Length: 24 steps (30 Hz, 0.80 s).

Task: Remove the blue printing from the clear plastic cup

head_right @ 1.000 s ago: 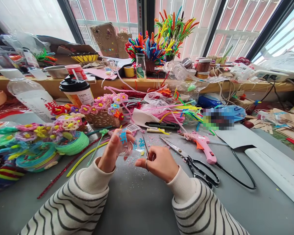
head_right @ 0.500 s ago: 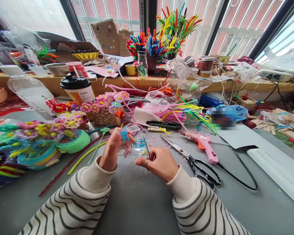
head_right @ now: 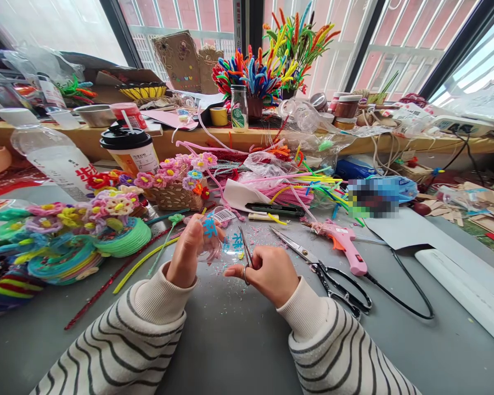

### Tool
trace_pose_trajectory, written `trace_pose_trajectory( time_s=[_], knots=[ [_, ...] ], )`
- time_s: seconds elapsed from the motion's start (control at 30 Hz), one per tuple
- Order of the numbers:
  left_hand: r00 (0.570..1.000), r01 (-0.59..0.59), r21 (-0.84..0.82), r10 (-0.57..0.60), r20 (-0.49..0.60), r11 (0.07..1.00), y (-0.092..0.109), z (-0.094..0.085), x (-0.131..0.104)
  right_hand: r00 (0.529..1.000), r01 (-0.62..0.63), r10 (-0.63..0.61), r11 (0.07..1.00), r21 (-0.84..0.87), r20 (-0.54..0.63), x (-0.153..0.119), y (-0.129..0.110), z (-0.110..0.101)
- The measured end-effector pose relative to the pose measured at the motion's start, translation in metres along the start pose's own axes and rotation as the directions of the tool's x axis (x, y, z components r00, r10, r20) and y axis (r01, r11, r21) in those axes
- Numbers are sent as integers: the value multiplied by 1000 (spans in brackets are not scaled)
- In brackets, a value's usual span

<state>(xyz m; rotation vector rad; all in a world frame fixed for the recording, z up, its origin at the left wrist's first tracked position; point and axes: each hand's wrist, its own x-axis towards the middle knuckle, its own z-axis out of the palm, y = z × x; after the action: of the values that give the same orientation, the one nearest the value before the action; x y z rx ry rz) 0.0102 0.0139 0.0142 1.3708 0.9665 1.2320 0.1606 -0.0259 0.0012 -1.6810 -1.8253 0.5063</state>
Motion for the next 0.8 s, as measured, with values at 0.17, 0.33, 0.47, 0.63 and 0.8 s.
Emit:
trace_pose_trajectory(
  time_s=[0.17,0.33,0.47,0.63,0.8],
  knots=[
    [1000,-5,-25,5,-5,1000,0,0,0,1000,-10,10,1000,-18,-13,0,2,1],
    [1000,4,-84,-6,-23,996,-1,2,1,998,-5,4,1000,-5,-56,0,1,2],
    [999,10,-131,-14,-33,991,-1,3,1,997,8,-7,1000,9,-82,1,0,2],
    [999,11,-172,-19,-41,985,-2,3,2,998,8,-7,1000,20,-58,1,1,2],
    [999,47,-158,-50,-18,986,-1,3,2,1000,-3,3,1000,16,-14,0,3,2]
  ],
)
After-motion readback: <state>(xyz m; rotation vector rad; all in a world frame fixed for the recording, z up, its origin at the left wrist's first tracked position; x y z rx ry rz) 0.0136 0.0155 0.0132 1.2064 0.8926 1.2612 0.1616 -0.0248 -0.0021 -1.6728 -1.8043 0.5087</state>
